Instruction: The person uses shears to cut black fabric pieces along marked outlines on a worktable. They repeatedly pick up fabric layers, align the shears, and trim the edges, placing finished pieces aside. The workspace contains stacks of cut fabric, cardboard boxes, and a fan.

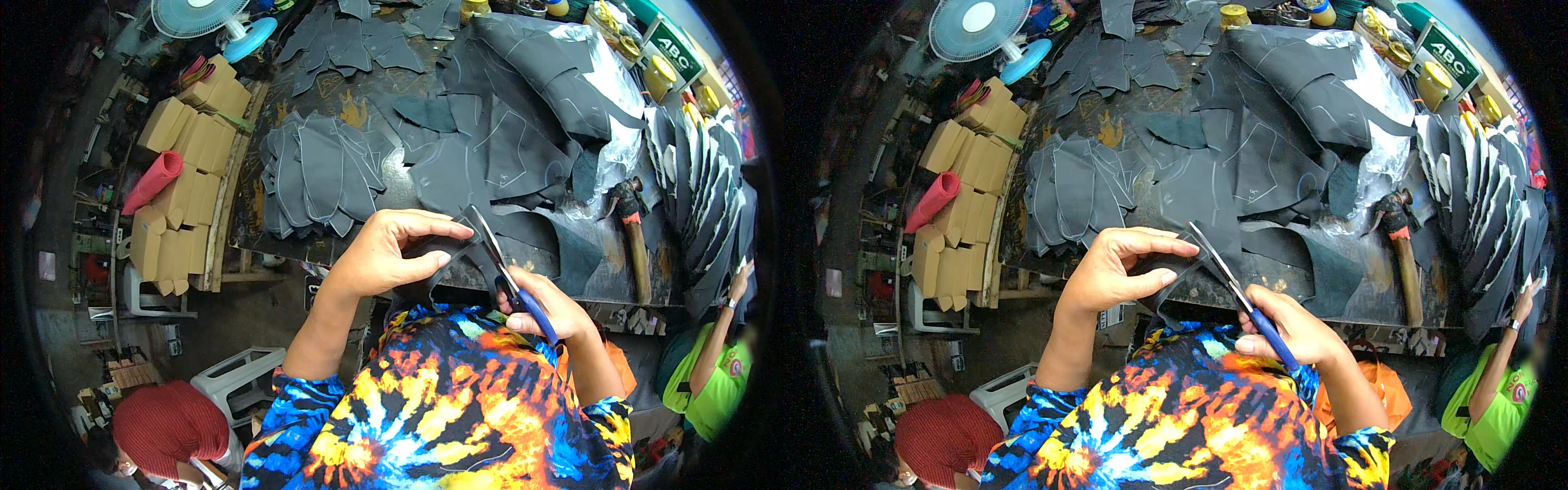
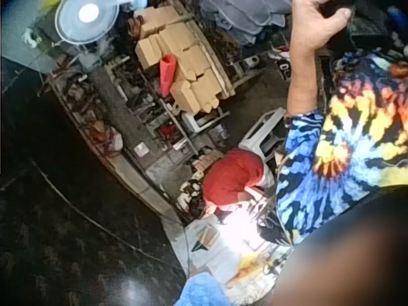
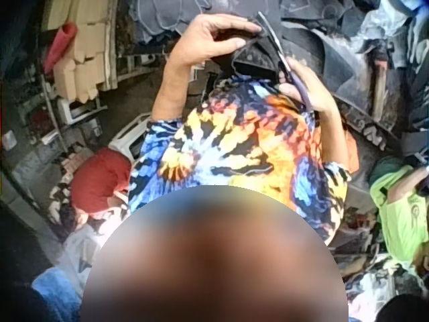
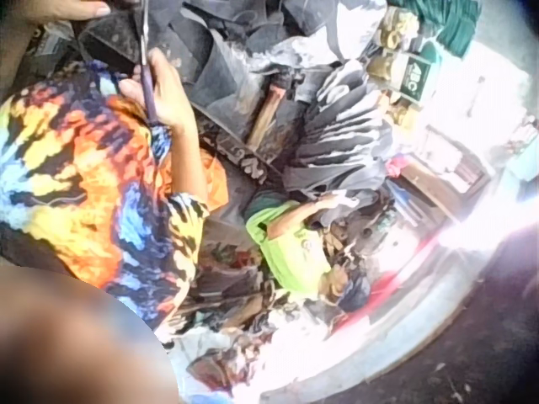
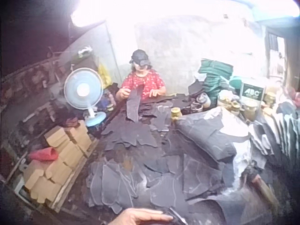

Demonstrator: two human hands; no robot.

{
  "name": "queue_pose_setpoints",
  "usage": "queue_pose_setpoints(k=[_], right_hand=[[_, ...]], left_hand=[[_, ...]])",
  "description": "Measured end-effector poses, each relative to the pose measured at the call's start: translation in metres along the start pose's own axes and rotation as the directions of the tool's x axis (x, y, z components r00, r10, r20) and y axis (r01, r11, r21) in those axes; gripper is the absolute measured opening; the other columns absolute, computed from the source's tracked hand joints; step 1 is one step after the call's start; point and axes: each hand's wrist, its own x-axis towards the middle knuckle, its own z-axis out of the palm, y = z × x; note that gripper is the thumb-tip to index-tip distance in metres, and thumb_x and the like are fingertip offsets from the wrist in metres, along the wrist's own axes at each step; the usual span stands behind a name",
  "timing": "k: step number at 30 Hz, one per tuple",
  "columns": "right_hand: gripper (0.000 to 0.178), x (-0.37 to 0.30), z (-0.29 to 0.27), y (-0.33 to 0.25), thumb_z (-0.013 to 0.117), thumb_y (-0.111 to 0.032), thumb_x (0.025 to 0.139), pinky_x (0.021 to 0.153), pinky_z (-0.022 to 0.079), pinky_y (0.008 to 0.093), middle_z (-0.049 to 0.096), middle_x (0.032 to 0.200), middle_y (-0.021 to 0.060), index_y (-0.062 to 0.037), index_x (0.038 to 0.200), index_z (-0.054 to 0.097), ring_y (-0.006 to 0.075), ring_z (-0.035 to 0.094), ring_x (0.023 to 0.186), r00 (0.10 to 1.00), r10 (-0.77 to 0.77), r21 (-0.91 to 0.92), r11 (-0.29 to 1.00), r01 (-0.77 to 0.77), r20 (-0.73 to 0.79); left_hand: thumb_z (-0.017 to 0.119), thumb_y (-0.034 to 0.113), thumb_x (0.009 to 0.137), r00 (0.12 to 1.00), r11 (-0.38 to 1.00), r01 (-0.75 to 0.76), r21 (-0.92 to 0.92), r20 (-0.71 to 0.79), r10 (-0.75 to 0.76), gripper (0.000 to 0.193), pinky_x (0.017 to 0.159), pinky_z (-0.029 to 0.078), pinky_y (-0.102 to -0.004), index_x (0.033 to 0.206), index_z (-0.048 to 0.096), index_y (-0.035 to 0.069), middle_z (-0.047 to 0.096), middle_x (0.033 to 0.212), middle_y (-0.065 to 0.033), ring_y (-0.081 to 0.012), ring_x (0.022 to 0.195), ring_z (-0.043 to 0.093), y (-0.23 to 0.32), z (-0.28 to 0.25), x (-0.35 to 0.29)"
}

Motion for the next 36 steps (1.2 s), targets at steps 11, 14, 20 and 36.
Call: queue_pose_setpoints(k=[11, 14, 20, 36], right_hand=[[0.033, -0.005, 0.013, -0.003, 0.08, -0.018, 0.091, 0.056, 0.037, 0.0249, 0.048, 0.067, -0.0071, -0.0048, 0.074, 0.055, 0.0022, 0.043, 0.067, 0.965, 0.213, 0.129, 0.972, -0.194, -0.151], [0.032, -0.011, 0.015, 0.001, 0.081, -0.012, 0.088, 0.054, 0.031, 0.0231, 0.046, 0.069, -0.0107, -0.0091, 0.072, 0.053, 0.0004, 0.04, 0.065, 0.95, 0.25, 0.204, 0.956, -0.211, -0.185], [0.028, -0.016, 0.008, 0.017, 0.081, -0.02, 0.089, 0.058, 0.036, 0.023, 0.051, 0.072, -0.008, -0.0089, 0.078, 0.058, 0.0013, 0.044, 0.067, 0.93, 0.226, 0.273, 0.951, -0.146, -0.291], [0.022, -0.021, 0.007, 0.022, 0.078, -0.017, 0.091, 0.063, 0.046, 0.0228, 0.06, 0.076, -0.0019, -0.0079, 0.086, 0.059, 0.0065, 0.057, 0.069, 0.909, 0.244, 0.471, 0.88, -0.061, -0.338]], left_hand=[[0.074, 0.002, 0.083, 0.998, 0.998, 0.036, 0.049, 0.041, -0.038, 0.037, 0.105, 0.047, -0.032, 0.12, 0.075, -0.001, 0.072, 0.121, -0.0134, -0.0189, 0.116, 0.066, 0.013, 0.002, -0.006], [0.07, 0.002, 0.087, 0.995, 0.993, -0.032, 0.114, 0.102, 0.02, 0.036, 0.106, 0.046, -0.0332, 0.123, 0.071, -0.003, 0.071, 0.123, -0.0121, -0.0195, 0.117, 0.064, 0.031, -0.018, -0.015], [0.069, 0.004, 0.091, 0.78, 0.934, -0.313, 0.171, -0.514, 0.356, 0.043, 0.08, 0.058, -0.0279, 0.133, 0.064, -0.004, 0.07, 0.124, -0.0122, -0.0144, 0.096, 0.069, 0.046, -0.122, 0.006], [0.062, -0.005, 0.074, 0.892, 0.24, -0.41, 0.88, 0.331, 0.308, 0.037, 0.108, 0.039, -0.054, 0.106, 0.073, 0.012, 0.069, 0.11, -0.0046, -0.0274, 0.117, 0.058, -0.054, -0.021, 0.122]])
